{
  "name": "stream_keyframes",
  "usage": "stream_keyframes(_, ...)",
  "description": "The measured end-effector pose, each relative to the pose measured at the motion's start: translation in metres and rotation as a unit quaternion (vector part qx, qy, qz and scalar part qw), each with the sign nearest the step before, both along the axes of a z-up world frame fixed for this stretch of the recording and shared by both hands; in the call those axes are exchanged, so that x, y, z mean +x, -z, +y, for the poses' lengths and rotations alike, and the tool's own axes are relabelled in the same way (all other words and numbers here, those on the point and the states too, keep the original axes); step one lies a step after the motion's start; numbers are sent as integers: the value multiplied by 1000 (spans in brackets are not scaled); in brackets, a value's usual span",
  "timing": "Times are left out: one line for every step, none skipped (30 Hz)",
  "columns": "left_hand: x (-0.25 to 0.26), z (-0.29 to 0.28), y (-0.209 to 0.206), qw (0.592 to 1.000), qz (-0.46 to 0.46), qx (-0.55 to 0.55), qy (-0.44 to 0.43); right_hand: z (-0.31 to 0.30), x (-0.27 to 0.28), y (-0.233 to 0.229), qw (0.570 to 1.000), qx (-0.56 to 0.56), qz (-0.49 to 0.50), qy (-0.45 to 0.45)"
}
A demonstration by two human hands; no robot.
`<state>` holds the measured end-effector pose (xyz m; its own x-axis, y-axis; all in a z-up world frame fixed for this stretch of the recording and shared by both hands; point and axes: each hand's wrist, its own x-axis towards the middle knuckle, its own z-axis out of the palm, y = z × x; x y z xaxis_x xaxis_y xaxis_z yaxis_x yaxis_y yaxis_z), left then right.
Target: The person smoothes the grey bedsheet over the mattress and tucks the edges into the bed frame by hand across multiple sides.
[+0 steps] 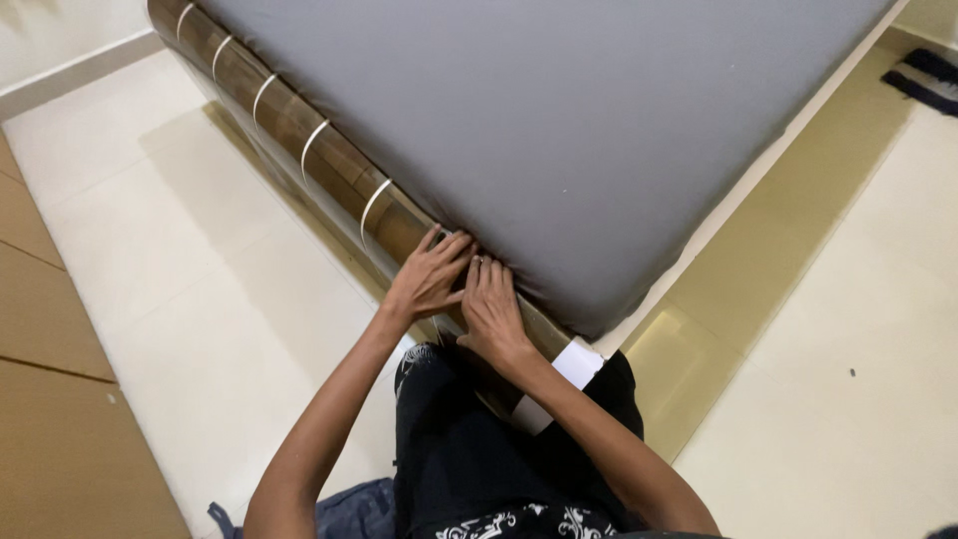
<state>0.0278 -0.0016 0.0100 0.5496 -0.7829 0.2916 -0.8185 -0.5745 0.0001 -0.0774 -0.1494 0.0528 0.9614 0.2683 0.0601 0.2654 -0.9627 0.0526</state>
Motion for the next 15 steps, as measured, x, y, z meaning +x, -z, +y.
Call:
stream_keyframes(0,-2,-3,1000,5,-16,-10,1,7,2,1000,0,-3,1)
stream_keyframes(4,-4,-7,1000,2,-16,-6,2,15,5,999,32,-10,4)
stream_keyframes(8,-6,-10,999,26,-44,-10,3,22,8,998,64,-17,6)
stream_keyframes(10,-9,-13,996,52,-72,-14,4,26,11,998,63,-18,10)
stream_keyframes(12,-11,-17,996,52,-73,-10,4,30,12,996,82,-23,11)
stream_keyframes(16,-13,-22,992,80,-92,-31,3,35,12,994,102,-30,10)
stream_keyframes(18,-14,-27,987,108,-112,-52,3,39,11,994,101,-32,14)
stream_keyframes(20,-13,-31,987,105,-112,-48,2,42,9,990,141,-26,13)
stream_keyframes(21,-13,-34,985,111,-131,-31,1,45,7,983,181,-19,13)
stream_keyframes(19,-10,-35,982,119,-149,-16,-2,49,4,983,182,-21,14)
stream_keyframes(15,-9,-34,982,117,-148,-15,-6,55,2,981,195,23,14)
stream_keyframes(12,-8,-31,983,114,-141,-10,-9,58,1,976,206,65,14)
stream_keyframes(8,-7,-27,985,110,-134,-6,-12,57,3,976,207,62,14)
stream_keyframes(3,-8,-20,985,109,-134,-5,-16,54,6,977,208,41,-1)
stream_keyframes(-3,-10,-13,989,55,-135,13,-21,51,9,978,208,20,-17)
